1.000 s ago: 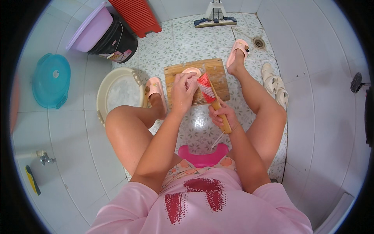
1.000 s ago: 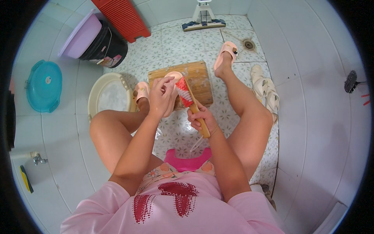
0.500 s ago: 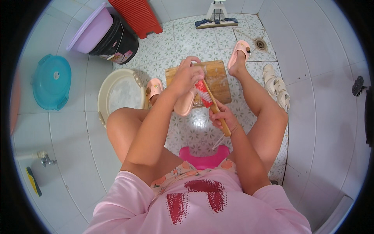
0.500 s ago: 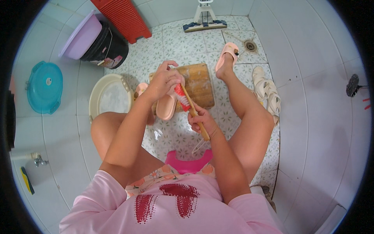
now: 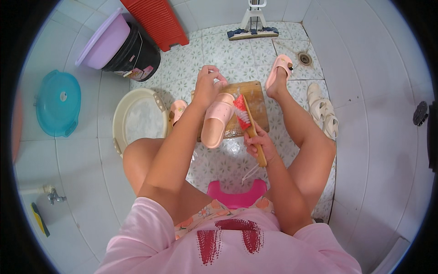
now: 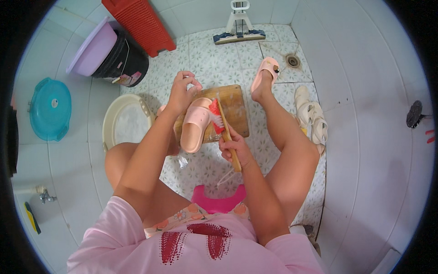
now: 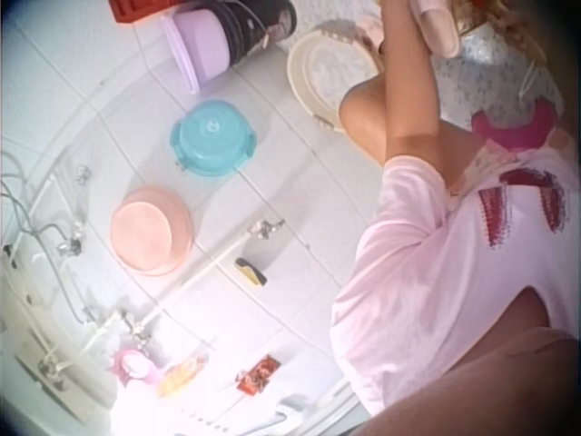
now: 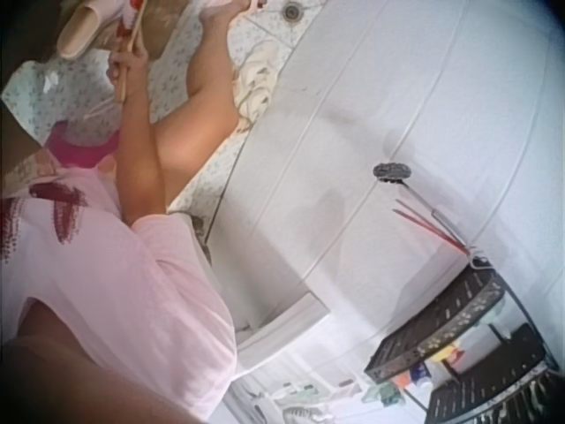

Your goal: The person cleans a shoe using a brush and soapy water. They scrub the exterior of the shoe while holding it against a wooden board and then rinse it in a basin of water.

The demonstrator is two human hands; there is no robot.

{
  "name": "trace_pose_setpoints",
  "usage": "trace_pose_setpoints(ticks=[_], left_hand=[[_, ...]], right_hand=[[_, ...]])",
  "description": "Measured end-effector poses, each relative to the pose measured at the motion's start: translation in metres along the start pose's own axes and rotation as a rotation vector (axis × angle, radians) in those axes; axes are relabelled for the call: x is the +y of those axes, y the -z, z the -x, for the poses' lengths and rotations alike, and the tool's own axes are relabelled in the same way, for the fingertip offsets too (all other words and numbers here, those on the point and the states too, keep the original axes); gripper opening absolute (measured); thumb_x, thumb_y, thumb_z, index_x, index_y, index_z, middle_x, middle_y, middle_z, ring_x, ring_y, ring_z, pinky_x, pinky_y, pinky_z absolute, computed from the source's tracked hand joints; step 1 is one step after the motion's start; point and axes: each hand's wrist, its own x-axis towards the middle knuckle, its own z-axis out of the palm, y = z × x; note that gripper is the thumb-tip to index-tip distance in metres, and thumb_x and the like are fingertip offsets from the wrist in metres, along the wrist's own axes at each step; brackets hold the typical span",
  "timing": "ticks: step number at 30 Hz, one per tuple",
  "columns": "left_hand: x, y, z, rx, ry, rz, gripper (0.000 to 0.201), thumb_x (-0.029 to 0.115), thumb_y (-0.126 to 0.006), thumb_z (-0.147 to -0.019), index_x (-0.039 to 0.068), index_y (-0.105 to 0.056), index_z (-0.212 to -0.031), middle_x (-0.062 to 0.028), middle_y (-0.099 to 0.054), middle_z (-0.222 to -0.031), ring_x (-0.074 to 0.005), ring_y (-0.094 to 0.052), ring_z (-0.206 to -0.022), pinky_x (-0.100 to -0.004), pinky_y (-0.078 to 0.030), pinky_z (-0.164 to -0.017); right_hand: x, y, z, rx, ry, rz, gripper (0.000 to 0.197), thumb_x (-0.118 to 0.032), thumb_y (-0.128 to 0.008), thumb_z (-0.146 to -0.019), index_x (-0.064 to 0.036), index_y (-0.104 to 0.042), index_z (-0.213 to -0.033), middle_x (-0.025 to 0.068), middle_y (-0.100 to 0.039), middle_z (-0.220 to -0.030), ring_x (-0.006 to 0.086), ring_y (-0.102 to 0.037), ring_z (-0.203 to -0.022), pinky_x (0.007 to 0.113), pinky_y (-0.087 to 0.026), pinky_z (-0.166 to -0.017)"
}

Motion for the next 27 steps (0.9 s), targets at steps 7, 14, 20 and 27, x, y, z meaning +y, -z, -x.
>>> trace_pose_setpoints(ticks=[7, 14, 20, 27], left_hand=[[-0.029, -0.025, -0.045, 0.071, 0.298, -0.079, 0.011, 0.011, -0.077, -0.067, 0.004, -0.069, -0.07, -0.0152, -0.056, -0.106, -0.0295, -0.054, -0.098, -0.0348, -0.044, -0.083], [-0.074, -0.062, -0.055, 0.055, 0.477, -0.353, 0.013, 0.023, -0.078, -0.067, 0.013, -0.073, -0.075, -0.0108, -0.053, -0.119, -0.0288, -0.046, -0.114, -0.0457, -0.039, -0.089], [-0.067, -0.053, -0.064, -0.354, 0.622, -0.376, 0.014, 0.02, -0.073, -0.067, 0.02, -0.073, -0.081, -0.0069, -0.041, -0.138, -0.0311, -0.037, -0.124, -0.0561, -0.033, -0.093], [-0.072, -0.046, -0.052, -0.255, 0.554, -0.361, 0.042, 0.016, -0.071, -0.063, 0.026, -0.07, -0.104, -0.0129, -0.021, -0.151, -0.0362, -0.027, -0.133, -0.0562, -0.026, -0.103]], right_hand=[[0.003, 0.004, 0.0, 0.064, 0.025, -0.034, 0.075, 0.006, -0.055, -0.072, -0.0149, -0.032, -0.141, 0.0069, -0.052, -0.075, 0.0102, -0.042, -0.045, 0.023, -0.036, -0.035], [0.004, 0.003, -0.005, 0.11, 0.039, -0.035, 0.07, 0.005, -0.054, -0.071, -0.0131, -0.037, -0.136, 0.0072, -0.053, -0.076, 0.0104, -0.043, -0.045, 0.023, -0.037, -0.034], [0.004, 0.013, -0.01, 0.185, 0.092, -0.061, 0.066, 0.005, -0.054, -0.072, -0.012, -0.039, -0.133, 0.0078, -0.052, -0.074, 0.0109, -0.043, -0.046, 0.023, -0.038, -0.033], [0.008, 0.012, -0.006, 0.197, 0.071, -0.052, 0.066, 0.005, -0.054, -0.073, -0.012, -0.037, -0.134, 0.0079, -0.051, -0.073, 0.012, -0.043, -0.046, 0.024, -0.039, -0.034]])
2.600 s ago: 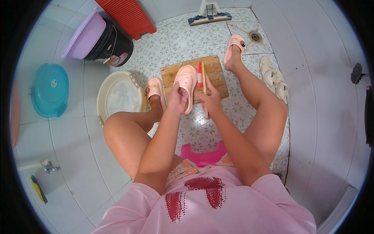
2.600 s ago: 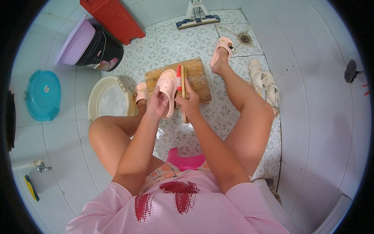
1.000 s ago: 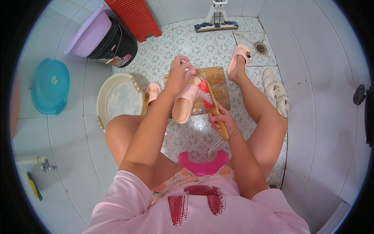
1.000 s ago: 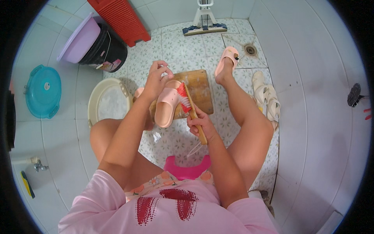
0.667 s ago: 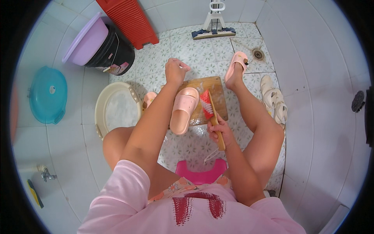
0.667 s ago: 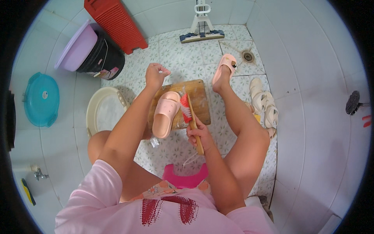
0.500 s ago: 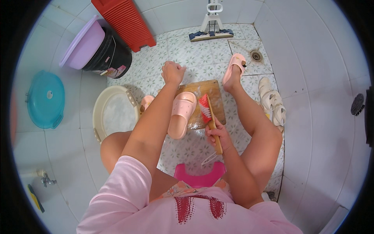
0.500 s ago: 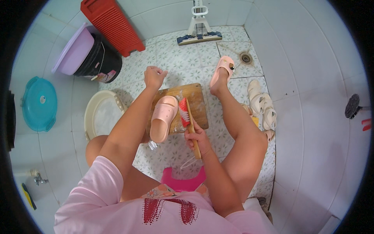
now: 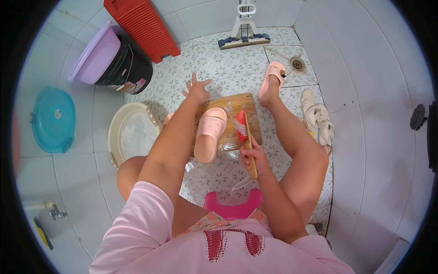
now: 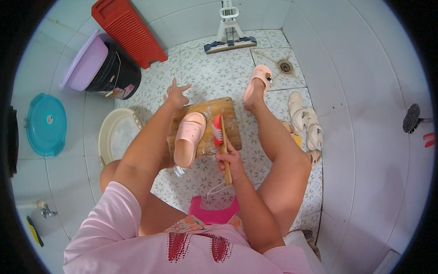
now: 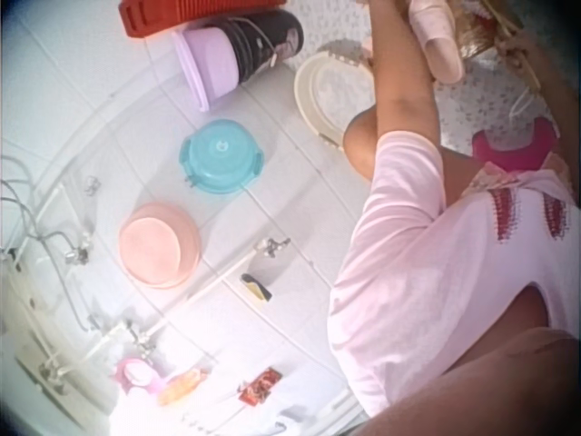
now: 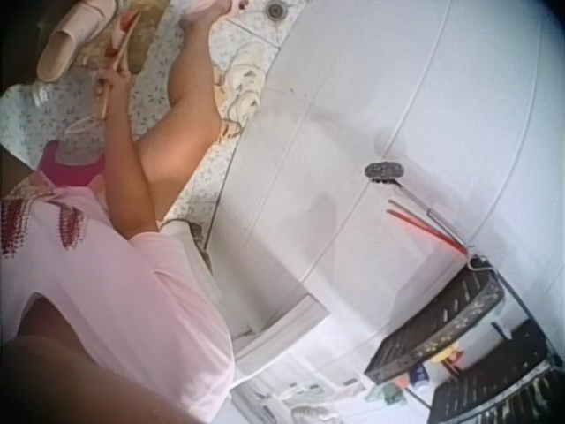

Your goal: The person cleans a shoe using a brush and soapy water. They scrub the exterior of the shoe while holding it against a wooden board and then rinse it in a basin of water.

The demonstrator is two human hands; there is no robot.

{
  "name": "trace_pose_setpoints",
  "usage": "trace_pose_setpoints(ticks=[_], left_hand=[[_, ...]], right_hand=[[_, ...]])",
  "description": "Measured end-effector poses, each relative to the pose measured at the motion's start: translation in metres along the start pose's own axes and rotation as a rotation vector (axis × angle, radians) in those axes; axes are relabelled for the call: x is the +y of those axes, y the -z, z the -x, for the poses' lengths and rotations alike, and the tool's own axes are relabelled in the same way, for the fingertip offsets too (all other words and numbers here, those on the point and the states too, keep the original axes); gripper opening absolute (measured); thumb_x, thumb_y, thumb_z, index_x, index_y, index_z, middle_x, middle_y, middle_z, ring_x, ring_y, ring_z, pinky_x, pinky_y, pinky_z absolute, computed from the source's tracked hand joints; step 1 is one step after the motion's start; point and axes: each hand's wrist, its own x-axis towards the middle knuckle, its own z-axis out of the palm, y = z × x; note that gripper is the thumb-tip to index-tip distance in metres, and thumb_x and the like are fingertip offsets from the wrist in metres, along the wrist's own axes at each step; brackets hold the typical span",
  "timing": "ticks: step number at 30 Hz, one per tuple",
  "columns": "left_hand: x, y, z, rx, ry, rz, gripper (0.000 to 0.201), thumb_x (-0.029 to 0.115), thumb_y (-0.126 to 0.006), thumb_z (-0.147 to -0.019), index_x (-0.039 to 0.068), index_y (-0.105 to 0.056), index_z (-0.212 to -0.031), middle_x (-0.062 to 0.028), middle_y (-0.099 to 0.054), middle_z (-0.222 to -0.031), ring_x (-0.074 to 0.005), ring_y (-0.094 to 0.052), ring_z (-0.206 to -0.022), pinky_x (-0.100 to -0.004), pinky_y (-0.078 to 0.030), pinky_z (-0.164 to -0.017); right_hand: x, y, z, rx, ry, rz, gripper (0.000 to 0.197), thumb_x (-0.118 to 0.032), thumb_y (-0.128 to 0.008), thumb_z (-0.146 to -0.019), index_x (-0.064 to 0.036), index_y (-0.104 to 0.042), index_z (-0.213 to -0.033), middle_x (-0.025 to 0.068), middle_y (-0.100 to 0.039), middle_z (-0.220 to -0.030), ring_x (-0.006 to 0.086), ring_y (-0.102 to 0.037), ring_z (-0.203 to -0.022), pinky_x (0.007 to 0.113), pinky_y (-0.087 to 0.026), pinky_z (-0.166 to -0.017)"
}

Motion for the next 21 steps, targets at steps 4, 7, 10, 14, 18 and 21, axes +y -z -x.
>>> trace_pose_setpoints(ticks=[4, 7, 10, 14, 18, 21], left_hand=[[-0.017, -0.008, -0.007, -0.152, -0.021, 0.086, 0.063, 0.007, -0.065, -0.067, 0.026, -0.059, -0.126, -0.011, -0.024, -0.151, -0.0333, -0.03, -0.133, -0.0519, -0.025, -0.106], [-0.018, -0.001, -0.003, -0.335, -0.054, 0.469, 0.055, 0.003, -0.066, -0.07, 0.013, -0.06, -0.124, -0.0163, -0.037, -0.143, -0.0319, -0.042, -0.126, -0.0314, -0.035, -0.101], [-0.017, 0.014, 0.006, -0.421, -0.044, 0.556, 0.045, 0.0, -0.063, -0.077, 0.003, -0.059, -0.121, -0.0138, -0.048, -0.135, -0.0245, -0.048, -0.12, -0.031, -0.041, -0.094], [-0.014, 0.028, 0.039, -0.18, -0.158, 0.683, 0.039, 0.002, -0.063, -0.08, 0.002, -0.06, -0.119, -0.0125, -0.054, -0.126, -0.0192, -0.054, -0.108, -0.0291, -0.044, -0.086], [-0.007, 0.051, 0.083, -0.105, 0.079, 1.06, 0.026, -0.001, -0.06, -0.08, 0.001, -0.064, -0.106, -0.0098, -0.062, -0.106, -0.0142, -0.058, -0.092, -0.0268, -0.046, -0.079], [-0.034, 0.022, 0.137, 0.094, 0.173, 0.922, 0.021, 0.004, -0.06, -0.081, 0.0, -0.064, -0.101, -0.009, -0.065, -0.097, -0.0148, -0.06, -0.081, -0.0277, -0.048, -0.072]], right_hand=[[0.001, -0.001, 0.001, -0.03, 0.02, -0.012, 0.063, 0.004, -0.054, -0.073, -0.0112, -0.038, -0.132, 0.0074, -0.051, -0.073, 0.012, -0.044, -0.046, 0.024, -0.038, -0.033], [-0.002, -0.003, 0.0, -0.015, 0.027, -0.018, 0.062, 0.004, -0.053, -0.073, -0.0105, -0.038, -0.131, 0.0072, -0.051, -0.073, 0.0119, -0.044, -0.045, 0.024, -0.037, -0.033], [-0.001, -0.006, 0.0, -0.019, 0.034, -0.026, 0.061, 0.004, -0.053, -0.073, -0.0104, -0.038, -0.131, 0.0072, -0.051, -0.073, 0.0114, -0.044, -0.045, 0.023, -0.037, -0.033], [0.004, -0.005, 0.0, -0.027, 0.036, -0.042, 0.06, 0.003, -0.051, -0.075, -0.0109, -0.037, -0.131, 0.0077, -0.05, -0.074, 0.0106, -0.043, -0.045, 0.023, -0.036, -0.033], [0.005, 0.001, -0.002, -0.072, 0.052, -0.004, 0.048, -0.008, -0.051, -0.084, -0.0114, -0.038, -0.131, 0.0069, -0.05, -0.073, 0.0107, -0.042, -0.044, 0.024, -0.035, -0.033], [0.008, 0.0, -0.004, 0.086, -0.1, -0.096, 0.041, -0.022, -0.048, -0.092, -0.013, -0.038, -0.131, 0.0056, -0.05, -0.07, 0.0107, -0.042, -0.044, 0.023, -0.035, -0.034]])
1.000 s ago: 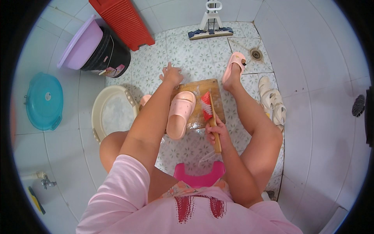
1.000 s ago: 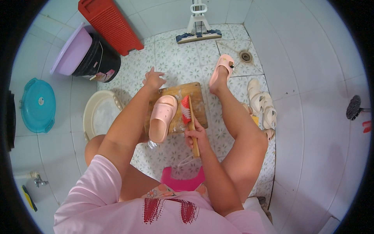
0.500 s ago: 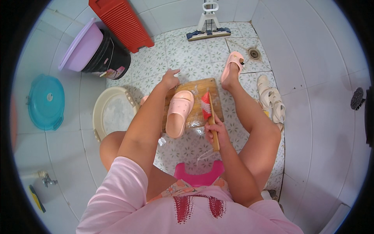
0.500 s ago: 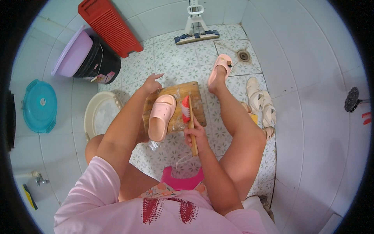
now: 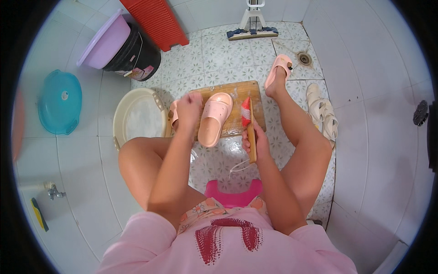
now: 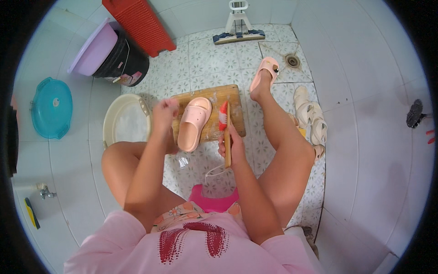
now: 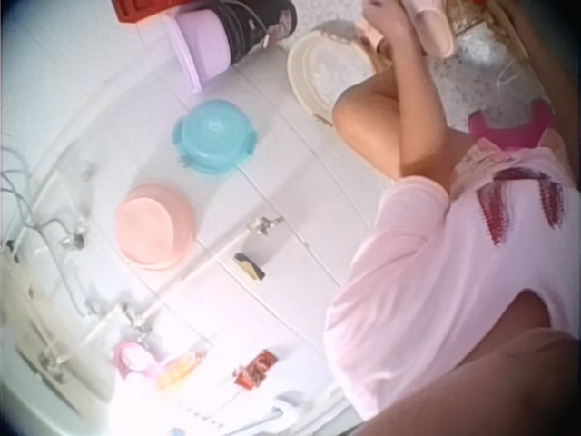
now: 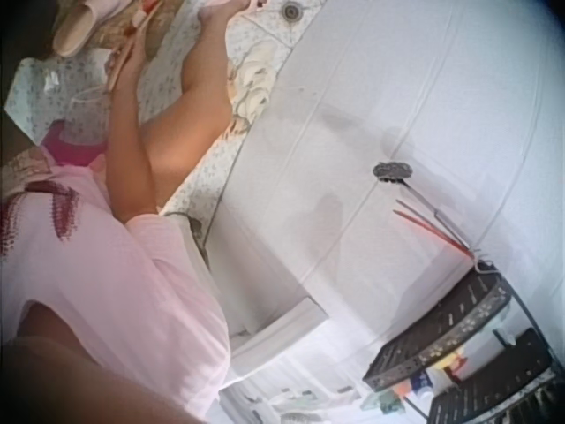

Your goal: The person cleans a shoe using a brush and soapy water. They scrub the exterior of the shoe while holding it against a wooden board and then rinse it in a basin of water.

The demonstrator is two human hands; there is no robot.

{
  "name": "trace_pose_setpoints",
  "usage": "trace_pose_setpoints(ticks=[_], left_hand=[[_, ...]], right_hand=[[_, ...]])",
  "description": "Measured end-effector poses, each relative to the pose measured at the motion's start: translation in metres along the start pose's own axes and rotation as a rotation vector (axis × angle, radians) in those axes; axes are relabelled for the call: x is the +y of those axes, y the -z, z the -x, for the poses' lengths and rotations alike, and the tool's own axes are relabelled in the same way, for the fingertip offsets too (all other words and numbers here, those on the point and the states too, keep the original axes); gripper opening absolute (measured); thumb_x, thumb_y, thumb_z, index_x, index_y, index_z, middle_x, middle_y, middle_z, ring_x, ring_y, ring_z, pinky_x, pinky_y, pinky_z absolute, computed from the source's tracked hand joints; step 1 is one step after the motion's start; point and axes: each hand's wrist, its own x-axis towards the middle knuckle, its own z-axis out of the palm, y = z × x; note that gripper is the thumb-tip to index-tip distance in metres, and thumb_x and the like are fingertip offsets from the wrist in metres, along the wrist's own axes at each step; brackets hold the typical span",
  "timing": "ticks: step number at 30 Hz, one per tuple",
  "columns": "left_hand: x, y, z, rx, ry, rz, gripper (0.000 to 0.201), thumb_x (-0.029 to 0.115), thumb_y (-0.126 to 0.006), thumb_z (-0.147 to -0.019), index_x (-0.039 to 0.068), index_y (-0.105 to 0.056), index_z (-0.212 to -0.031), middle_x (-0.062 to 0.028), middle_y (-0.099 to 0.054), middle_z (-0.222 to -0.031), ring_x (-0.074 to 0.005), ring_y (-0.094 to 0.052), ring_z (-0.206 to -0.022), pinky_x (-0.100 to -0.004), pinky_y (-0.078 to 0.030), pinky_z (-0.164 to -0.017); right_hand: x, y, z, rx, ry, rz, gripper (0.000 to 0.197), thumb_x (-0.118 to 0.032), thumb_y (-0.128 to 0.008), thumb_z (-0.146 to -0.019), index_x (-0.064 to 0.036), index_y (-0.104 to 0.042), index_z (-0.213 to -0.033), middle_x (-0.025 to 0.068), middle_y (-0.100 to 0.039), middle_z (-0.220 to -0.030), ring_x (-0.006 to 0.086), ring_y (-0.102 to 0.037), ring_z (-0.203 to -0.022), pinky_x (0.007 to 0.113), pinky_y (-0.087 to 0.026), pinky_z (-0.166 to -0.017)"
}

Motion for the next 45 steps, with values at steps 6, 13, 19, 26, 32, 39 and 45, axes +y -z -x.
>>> trace_pose_setpoints(ticks=[6, 13, 19, 26, 32, 39, 45], left_hand=[[-0.029, -0.031, 0.073, 0.18, -0.465, -0.418, 0.029, 0.016, -0.069, -0.078, 0.001, -0.057, -0.1, -0.0123, -0.059, -0.089, -0.0241, -0.057, -0.08, -0.0344, -0.045, -0.074], [-0.055, -0.039, 0.085, 0.12, -0.599, -0.623, 0.041, 0.013, -0.074, -0.07, -0.001, -0.049, -0.1, -0.0191, -0.052, -0.095, -0.0365, -0.05, -0.093, -0.0427, -0.041, -0.081], [-0.044, -0.04, 0.062, 0.024, -0.43, -0.667, 0.053, 0.009, -0.074, -0.062, -0.005, -0.05, -0.107, -0.0234, -0.056, -0.103, -0.0416, -0.053, -0.098, -0.0428, -0.044, -0.084], [-0.015, -0.015, 0.069, -0.347, -0.054, -0.096, 0.077, 0.01, -0.077, -0.059, -0.003, -0.044, -0.128, -0.0151, -0.056, -0.12, -0.0226, -0.053, -0.111, -0.0325, -0.043, -0.093], [-0.032, -0.003, 0.083, -0.31, -0.221, -0.093, 0.08, 0.006, -0.079, -0.06, -0.002, -0.042, -0.131, -0.013, -0.053, -0.123, -0.0192, -0.05, -0.115, -0.0311, -0.04, -0.097], [-0.039, -0.013, 0.082, -0.224, -0.136, 0.279, 0.04, -0.007, -0.067, -0.071, -0.002, -0.057, -0.11, -0.0069, -0.064, -0.098, -0.0114, -0.06, -0.089, -0.024, -0.049, -0.078], [-0.054, -0.026, 0.057, -0.154, -0.259, 0.134, 0.033, -0.008, -0.061, -0.077, 0.001, -0.058, -0.108, -0.0052, -0.064, -0.092, -0.0103, -0.061, -0.083, -0.0228, -0.05, -0.074]], right_hand=[[0.003, -0.011, 0.006, -0.013, 0.165, 0.125, 0.038, -0.027, -0.045, -0.095, -0.0161, -0.041, -0.131, 0.0038, -0.05, -0.067, 0.0092, -0.042, -0.045, 0.023, -0.034, -0.036], [0.003, -0.008, 0.011, 0.017, 0.21, 0.21, 0.064, -0.009, -0.054, -0.089, -0.0182, -0.027, -0.146, 0.0021, -0.054, -0.071, 0.0095, -0.047, -0.047, 0.024, -0.041, -0.04], [0.006, -0.021, 0.019, 0.006, 0.361, 0.444, 0.08, 0.002, -0.059, -0.081, -0.0198, -0.022, -0.148, 0.0018, -0.055, -0.087, 0.0079, -0.05, -0.055, 0.026, -0.05, -0.048], [-0.003, -0.044, 0.034, 0.01, 0.521, 1.097, 0.079, 0.004, -0.061, -0.076, -0.0241, -0.033, -0.144, 0.0074, -0.062, -0.086, 0.0109, -0.055, -0.056, 0.028, -0.051, -0.051], [0.003, -0.058, 0.039, 0.03, 0.573, 1.404, 0.076, 0.001, -0.06, -0.079, -0.0273, -0.033, -0.144, 0.0064, -0.059, -0.07, 0.011, -0.053, -0.049, 0.028, -0.049, -0.049], [0.008, -0.057, 0.017, -0.004, 0.81, 1.587, 0.075, -0.001, -0.062, -0.078, -0.022, -0.034, -0.144, 0.0091, -0.06, -0.071, 0.0138, -0.055, -0.051, 0.029, -0.049, -0.052], [0.013, -0.05, -0.014, 0.0, 1.202, 1.688, 0.072, -0.001, -0.059, -0.078, -0.0154, -0.033, -0.144, 0.0155, -0.061, -0.083, 0.0193, -0.056, -0.057, 0.032, -0.048, -0.057]])
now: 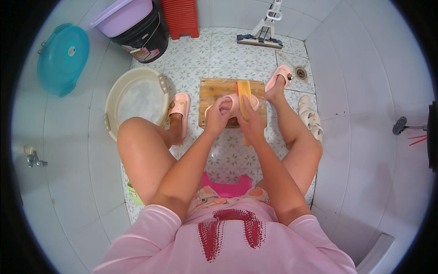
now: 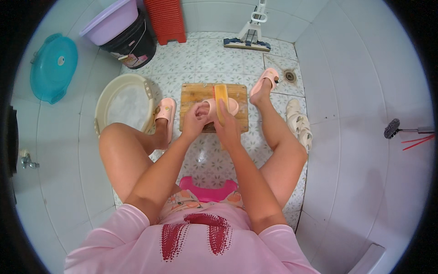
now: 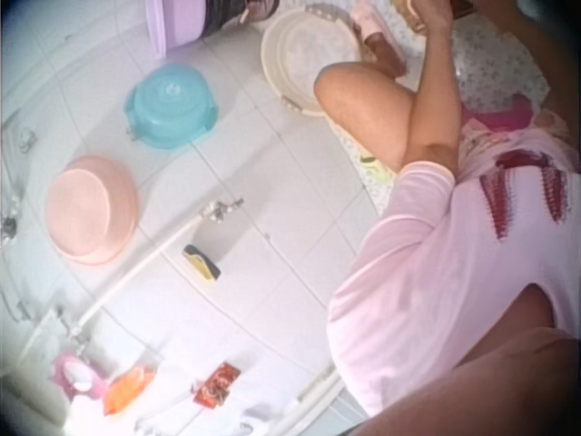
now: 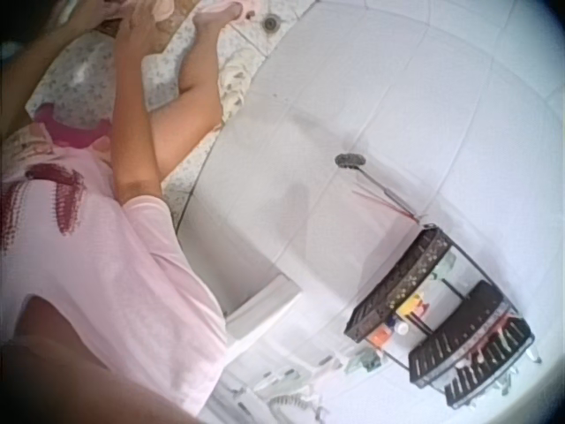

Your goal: The person cleans a shoe using a brush and soapy water. They scrub the exterior of the shoe while holding it against a wooden board and then rinse it in a basin of water.

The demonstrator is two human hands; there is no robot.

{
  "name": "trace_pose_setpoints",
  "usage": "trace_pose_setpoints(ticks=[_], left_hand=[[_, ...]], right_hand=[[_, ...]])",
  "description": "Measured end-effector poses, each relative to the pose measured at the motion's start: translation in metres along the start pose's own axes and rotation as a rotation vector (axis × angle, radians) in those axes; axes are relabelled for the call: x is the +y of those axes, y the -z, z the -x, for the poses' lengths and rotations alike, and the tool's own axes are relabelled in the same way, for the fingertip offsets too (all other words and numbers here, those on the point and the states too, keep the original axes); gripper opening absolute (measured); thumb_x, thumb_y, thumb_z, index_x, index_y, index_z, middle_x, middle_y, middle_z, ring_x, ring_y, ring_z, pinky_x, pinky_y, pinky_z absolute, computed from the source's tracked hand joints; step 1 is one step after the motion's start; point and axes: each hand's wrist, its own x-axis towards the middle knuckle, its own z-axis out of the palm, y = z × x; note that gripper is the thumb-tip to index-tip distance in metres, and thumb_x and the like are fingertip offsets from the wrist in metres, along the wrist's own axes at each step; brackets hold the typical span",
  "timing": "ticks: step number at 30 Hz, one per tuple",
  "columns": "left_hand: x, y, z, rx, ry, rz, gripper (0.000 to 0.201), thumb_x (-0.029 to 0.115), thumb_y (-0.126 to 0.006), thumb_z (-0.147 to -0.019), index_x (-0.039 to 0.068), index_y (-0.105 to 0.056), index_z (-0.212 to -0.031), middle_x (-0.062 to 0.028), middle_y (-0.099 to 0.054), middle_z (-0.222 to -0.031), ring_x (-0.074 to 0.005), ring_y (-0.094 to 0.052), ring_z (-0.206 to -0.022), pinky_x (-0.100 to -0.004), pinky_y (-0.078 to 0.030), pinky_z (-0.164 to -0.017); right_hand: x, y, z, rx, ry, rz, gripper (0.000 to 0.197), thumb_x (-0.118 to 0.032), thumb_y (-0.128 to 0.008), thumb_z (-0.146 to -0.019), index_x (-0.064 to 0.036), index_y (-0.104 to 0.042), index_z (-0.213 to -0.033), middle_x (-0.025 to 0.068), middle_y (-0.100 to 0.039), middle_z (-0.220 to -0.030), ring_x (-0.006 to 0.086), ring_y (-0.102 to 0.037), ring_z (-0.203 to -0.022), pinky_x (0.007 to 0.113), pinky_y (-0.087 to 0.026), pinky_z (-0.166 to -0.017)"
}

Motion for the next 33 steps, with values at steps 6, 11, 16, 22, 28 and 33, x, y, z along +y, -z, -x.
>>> trace_pose_setpoints(ticks=[6, 11, 16, 22, 28, 33], left_hand=[[-0.003, -0.002, 0.022, 0.049, -0.049, -0.2, 0.016, 0.003, -0.068, -0.076, 0.001, -0.068, -0.092, -0.0074, -0.067, -0.074, -0.0142, -0.064, -0.072, -0.027, -0.051, -0.067], [-0.002, 0.019, 0.034, 0.122, 0.085, -0.253, 0.012, 0.005, -0.07, -0.077, 0.001, -0.07, -0.089, -0.0057, -0.068, -0.077, -0.0107, -0.061, -0.066, -0.0232, -0.049, -0.063], [0.006, 0.016, 0.038, 0.156, -0.127, -0.39, 0.017, 0.017, -0.073, -0.075, 0.004, -0.069, -0.084, -0.0069, -0.062, -0.064, -0.0165, -0.059, -0.058, -0.0299, -0.047, -0.057], [0.019, -0.011, 0.032, 0.14, -0.076, -0.611, 0.016, 0.022, -0.071, -0.077, 0.008, -0.068, -0.083, -0.0097, -0.062, -0.064, -0.0234, -0.061, -0.059, -0.0352, -0.048, -0.058], [0.016, -0.012, 0.021, 0.117, -0.083, -0.579, 0.013, 0.018, -0.067, -0.077, 0.007, -0.068, -0.084, -0.01, -0.062, -0.063, -0.0228, -0.061, -0.058, -0.035, -0.048, -0.056], [0.01, 0.0, 0.028, 0.112, -0.066, -0.509, 0.009, 0.012, -0.066, -0.076, 0.006, -0.068, -0.082, -0.0057, -0.058, -0.059, -0.0152, -0.054, -0.053, -0.0294, -0.044, -0.054]], right_hand=[[-0.002, 0.009, 0.018, -0.187, -0.474, -0.401, 0.073, 0.003, -0.057, -0.078, -0.0152, -0.032, -0.144, 0.0081, -0.059, -0.089, 0.0119, -0.054, -0.058, 0.027, -0.047, -0.053], [-0.008, 0.008, 0.035, -0.034, -0.65, -0.54, 0.077, 0.005, -0.055, -0.078, -0.0183, -0.028, -0.146, 0.0042, -0.056, -0.095, 0.0095, -0.053, -0.059, 0.025, -0.047, -0.052], [-0.009, 0.01, 0.052, 0.089, -0.661, -0.602, 0.084, 0.007, -0.055, -0.076, -0.0181, -0.02, -0.149, 0.0055, -0.058, -0.099, 0.01, -0.053, -0.062, 0.025, -0.047, -0.053], [-0.005, 0.015, 0.058, 0.131, -0.642, -0.649, 0.086, 0.008, -0.054, -0.075, -0.0146, -0.017, -0.149, 0.0063, -0.058, -0.103, 0.0101, -0.054, -0.066, 0.024, -0.047, -0.054], [-0.005, 0.02, 0.06, 0.115, -0.672, -0.698, 0.085, 0.008, -0.053, -0.074, -0.0147, -0.018, -0.149, 0.0063, -0.058, -0.105, 0.0096, -0.054, -0.067, 0.024, -0.047, -0.054], [-0.005, 0.02, 0.06, 0.063, -0.685, -0.74, 0.085, 0.006, -0.053, -0.074, -0.0148, -0.018, -0.149, 0.0062, -0.058, -0.105, 0.0095, -0.054, -0.068, 0.024, -0.047, -0.054]])
